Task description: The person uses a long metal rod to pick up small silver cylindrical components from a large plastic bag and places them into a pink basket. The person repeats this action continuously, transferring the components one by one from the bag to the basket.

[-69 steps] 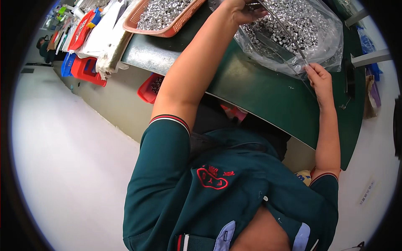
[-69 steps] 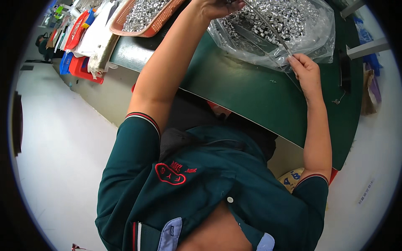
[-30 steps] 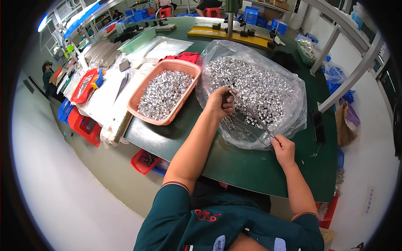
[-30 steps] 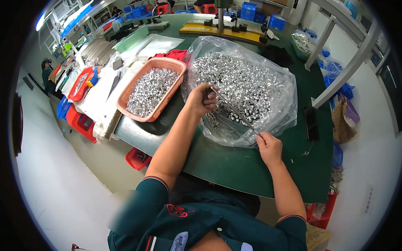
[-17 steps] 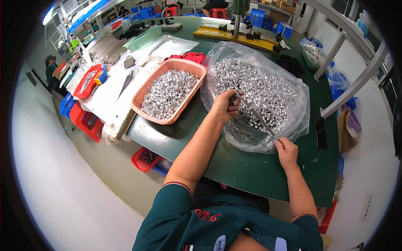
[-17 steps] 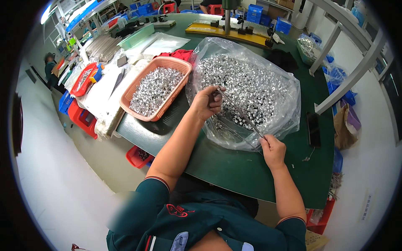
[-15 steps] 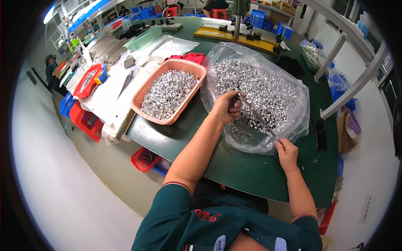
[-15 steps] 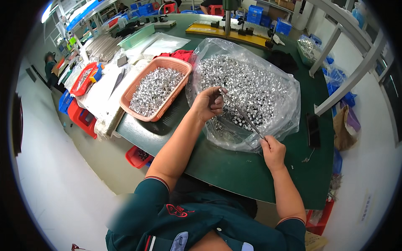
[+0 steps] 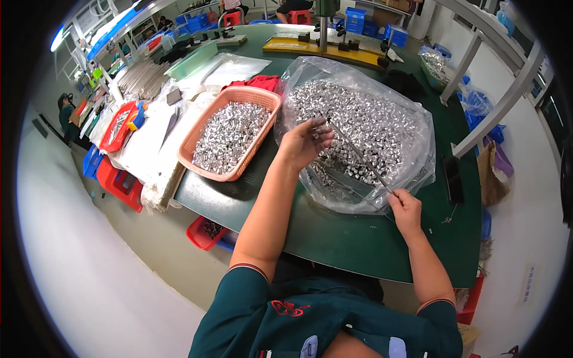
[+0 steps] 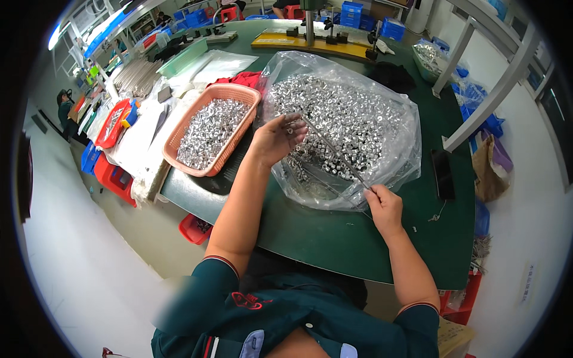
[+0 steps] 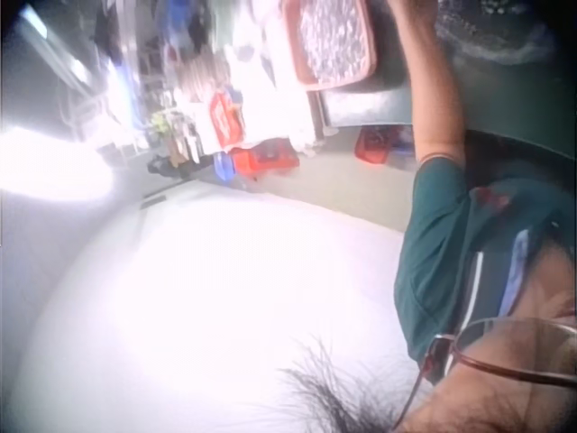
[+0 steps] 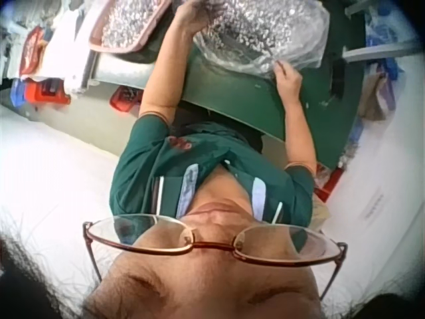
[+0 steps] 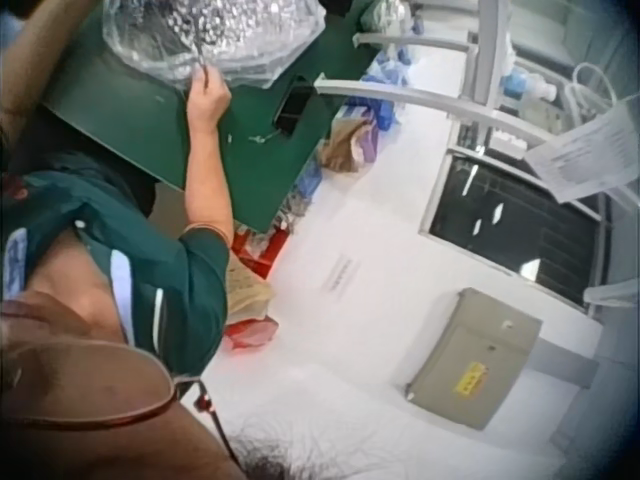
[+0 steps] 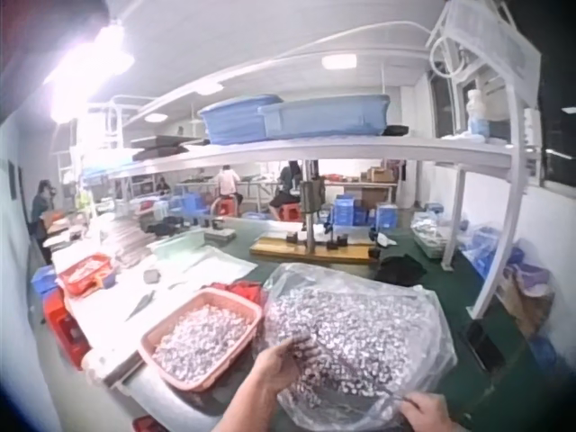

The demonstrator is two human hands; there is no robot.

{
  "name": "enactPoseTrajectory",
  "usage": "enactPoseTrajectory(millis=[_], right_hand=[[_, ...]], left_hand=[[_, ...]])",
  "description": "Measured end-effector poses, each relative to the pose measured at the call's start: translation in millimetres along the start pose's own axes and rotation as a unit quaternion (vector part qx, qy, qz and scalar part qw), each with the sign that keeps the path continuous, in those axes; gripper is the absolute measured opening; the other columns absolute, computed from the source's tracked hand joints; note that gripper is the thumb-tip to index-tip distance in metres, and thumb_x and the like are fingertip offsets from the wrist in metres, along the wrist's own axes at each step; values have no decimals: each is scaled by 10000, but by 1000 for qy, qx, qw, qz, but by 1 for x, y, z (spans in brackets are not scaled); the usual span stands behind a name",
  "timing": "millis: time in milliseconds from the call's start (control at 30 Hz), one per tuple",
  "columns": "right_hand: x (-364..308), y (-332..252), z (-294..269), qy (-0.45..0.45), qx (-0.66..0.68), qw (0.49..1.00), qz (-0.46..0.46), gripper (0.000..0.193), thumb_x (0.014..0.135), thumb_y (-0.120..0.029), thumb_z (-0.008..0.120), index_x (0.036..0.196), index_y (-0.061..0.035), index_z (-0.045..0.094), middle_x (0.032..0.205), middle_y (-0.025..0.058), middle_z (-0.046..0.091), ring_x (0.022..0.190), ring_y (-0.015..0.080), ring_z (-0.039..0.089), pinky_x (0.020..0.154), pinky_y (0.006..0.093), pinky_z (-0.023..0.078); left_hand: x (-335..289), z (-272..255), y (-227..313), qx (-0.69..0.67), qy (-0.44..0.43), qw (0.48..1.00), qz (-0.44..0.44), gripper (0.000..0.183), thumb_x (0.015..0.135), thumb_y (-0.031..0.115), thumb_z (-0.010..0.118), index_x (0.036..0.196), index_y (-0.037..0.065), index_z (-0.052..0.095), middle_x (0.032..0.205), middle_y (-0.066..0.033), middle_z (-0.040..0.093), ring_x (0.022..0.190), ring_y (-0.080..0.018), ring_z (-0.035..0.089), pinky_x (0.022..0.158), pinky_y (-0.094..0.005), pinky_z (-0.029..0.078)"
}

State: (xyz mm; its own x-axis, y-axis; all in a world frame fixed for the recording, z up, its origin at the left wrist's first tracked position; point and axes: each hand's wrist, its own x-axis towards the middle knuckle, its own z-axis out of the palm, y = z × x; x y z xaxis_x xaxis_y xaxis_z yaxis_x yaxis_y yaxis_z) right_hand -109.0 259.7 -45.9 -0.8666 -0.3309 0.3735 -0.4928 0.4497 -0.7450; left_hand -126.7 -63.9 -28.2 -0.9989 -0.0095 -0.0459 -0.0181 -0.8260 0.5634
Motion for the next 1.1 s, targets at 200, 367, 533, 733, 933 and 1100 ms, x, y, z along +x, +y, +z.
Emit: enactPoseTrajectory(millis=[200, 367, 533, 733, 933, 1100], right_hand=[[-2, -4, -2, -16, -11, 1000, -7, 134, 817, -136, 647, 794, -12, 602, 592, 101, 541, 504, 163, 510, 498, 290, 405], [-3, -9, -3, -26, -38, 999, -30, 141, 813, -155, 643, 791, -20, 609, 622, 124, 571, 537, 243, 570, 508, 320, 427], [-2, -10, -4, -26, -58, 997, -33, 149, 809, -169, 644, 790, -25, 612, 643, 135, 588, 557, 285, 583, 513, 333, 436], [-3, -10, -5, 1, -70, 996, -47, 148, 802, -174, 652, 784, -35, 605, 643, 133, 590, 560, 298, 585, 507, 345, 440], [-3, -11, -8, 30, -87, 992, -81, 135, 799, -168, 649, 772, -50, 590, 638, 122, 585, 557, 303, 582, 491, 360, 438], [-4, -11, -8, 33, -86, 993, -75, 134, 801, -170, 643, 773, -51, 589, 634, 122, 580, 555, 303, 581, 491, 364, 435]], left_hand=[[0, -1, 5, -79, -28, 996, 19, 405, 925, 79, 392, 1299, -69, 343, 1322, -259, 400, 1236, -374, 420, 1005, -428, 424], [0, 4, 2, -57, -35, 997, 28, 439, 902, 2, 386, 1327, -57, 291, 1342, -271, 380, 1252, -381, 405, 1030, -447, 400], [1, 13, -6, -24, -35, 999, 30, 454, 859, -62, 431, 1303, -52, 339, 1337, -263, 392, 1262, -391, 394, 1019, -462, 405], [2, 17, -17, -110, -35, 989, 88, 403, 827, -86, 482, 1225, -44, 438, 1273, -218, 474, 1238, -373, 430, 1014, -453, 414], [1, 27, -26, -173, -49, 978, 101, 368, 833, -46, 504, 1199, -22, 471, 1238, -183, 518, 1218, -341, 458, 1039, -453, 388], [1, 24, -35, -177, -83, 977, 81, 296, 878, 3, 482, 1171, -11, 525, 1164, -175, 578, 1160, -314, 509, 1023, -441, 392]])
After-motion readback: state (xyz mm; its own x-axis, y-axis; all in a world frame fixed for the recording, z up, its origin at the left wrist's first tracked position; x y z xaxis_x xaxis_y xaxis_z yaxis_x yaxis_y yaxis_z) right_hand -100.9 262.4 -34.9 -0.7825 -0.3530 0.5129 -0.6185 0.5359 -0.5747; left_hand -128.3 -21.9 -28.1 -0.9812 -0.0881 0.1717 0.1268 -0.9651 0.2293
